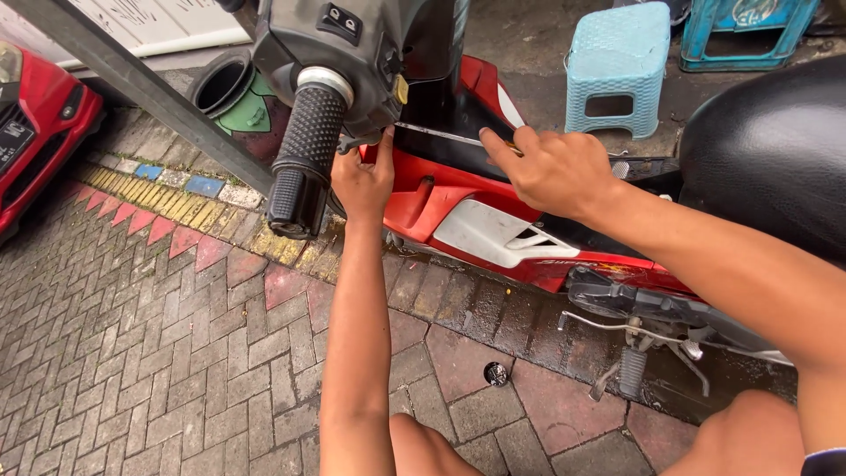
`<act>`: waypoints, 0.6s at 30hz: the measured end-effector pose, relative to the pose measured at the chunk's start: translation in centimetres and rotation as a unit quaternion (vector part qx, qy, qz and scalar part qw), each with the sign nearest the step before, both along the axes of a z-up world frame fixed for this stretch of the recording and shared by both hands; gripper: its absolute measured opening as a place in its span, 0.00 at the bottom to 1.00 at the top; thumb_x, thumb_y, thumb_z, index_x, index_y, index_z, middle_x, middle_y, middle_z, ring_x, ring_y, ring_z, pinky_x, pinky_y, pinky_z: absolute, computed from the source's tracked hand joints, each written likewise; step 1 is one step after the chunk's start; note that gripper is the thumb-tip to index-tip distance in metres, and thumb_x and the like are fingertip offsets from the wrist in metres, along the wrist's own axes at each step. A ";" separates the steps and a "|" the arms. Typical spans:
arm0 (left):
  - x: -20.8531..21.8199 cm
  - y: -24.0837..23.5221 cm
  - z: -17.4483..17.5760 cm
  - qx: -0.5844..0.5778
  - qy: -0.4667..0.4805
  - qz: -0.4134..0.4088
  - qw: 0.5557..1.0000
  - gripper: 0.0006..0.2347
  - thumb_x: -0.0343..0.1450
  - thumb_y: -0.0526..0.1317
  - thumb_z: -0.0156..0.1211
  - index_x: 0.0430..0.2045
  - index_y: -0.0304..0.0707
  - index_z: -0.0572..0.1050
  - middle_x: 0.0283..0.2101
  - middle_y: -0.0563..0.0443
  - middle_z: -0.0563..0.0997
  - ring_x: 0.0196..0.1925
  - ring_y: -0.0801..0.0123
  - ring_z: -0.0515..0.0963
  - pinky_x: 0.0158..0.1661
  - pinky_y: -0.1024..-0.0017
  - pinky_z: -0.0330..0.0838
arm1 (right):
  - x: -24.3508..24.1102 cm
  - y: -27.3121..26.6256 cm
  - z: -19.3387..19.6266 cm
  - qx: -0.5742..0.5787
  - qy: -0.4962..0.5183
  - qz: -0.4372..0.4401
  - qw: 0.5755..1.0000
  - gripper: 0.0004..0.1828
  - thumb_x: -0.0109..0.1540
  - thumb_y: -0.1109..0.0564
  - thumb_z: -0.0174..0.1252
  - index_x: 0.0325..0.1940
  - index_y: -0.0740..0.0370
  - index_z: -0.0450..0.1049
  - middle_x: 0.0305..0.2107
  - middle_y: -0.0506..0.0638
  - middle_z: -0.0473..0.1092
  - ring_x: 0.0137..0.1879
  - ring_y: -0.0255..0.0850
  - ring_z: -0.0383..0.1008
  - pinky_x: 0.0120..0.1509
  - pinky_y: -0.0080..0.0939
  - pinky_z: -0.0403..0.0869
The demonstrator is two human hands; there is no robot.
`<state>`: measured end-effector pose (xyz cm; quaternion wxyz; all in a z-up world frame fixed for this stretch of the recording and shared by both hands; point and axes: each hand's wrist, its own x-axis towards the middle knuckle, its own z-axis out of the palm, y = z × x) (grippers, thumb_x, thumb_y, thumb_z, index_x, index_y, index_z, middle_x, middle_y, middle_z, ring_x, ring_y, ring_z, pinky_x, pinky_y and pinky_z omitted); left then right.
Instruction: The person uses a screwdriver to remove screws from the front fairing of a red motorcycle. They work on the side panel near the handlebars and then move to the front dashboard area to continue unscrewing components.
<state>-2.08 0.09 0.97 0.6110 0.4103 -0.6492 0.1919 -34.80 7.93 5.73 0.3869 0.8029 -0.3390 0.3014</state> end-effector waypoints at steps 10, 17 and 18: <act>-2.2 2.2 3.6 -0.041 -0.079 0.048 0.995 0.11 0.72 0.42 0.70 0.38 0.33 0.78 0.42 0.44 0.83 0.41 0.55 0.84 0.40 0.64 0.78 | -0.5 -0.1 2.6 0.113 -0.116 0.012 0.987 0.28 0.61 0.50 0.65 0.63 0.65 0.75 0.38 0.55 0.65 0.33 0.48 0.71 0.22 0.46 0.68; -2.0 1.6 3.0 -0.048 -0.034 0.033 0.998 0.11 0.70 0.37 0.72 0.46 0.41 0.82 0.40 0.48 0.85 0.43 0.55 0.85 0.47 0.62 0.80 | -0.7 0.6 3.1 0.129 -0.029 0.004 0.991 0.07 0.64 0.56 0.58 0.44 0.60 0.77 0.36 0.49 0.64 0.24 0.42 0.75 0.27 0.37 0.73; -2.3 2.0 3.4 -0.054 -0.045 0.036 0.997 0.11 0.71 0.37 0.72 0.46 0.41 0.82 0.41 0.48 0.85 0.43 0.53 0.85 0.47 0.61 0.80 | -0.6 -0.1 2.1 0.000 0.032 -0.057 0.998 0.04 0.66 0.57 0.55 0.41 0.56 0.75 0.34 0.45 0.63 0.22 0.33 0.72 0.24 0.29 0.69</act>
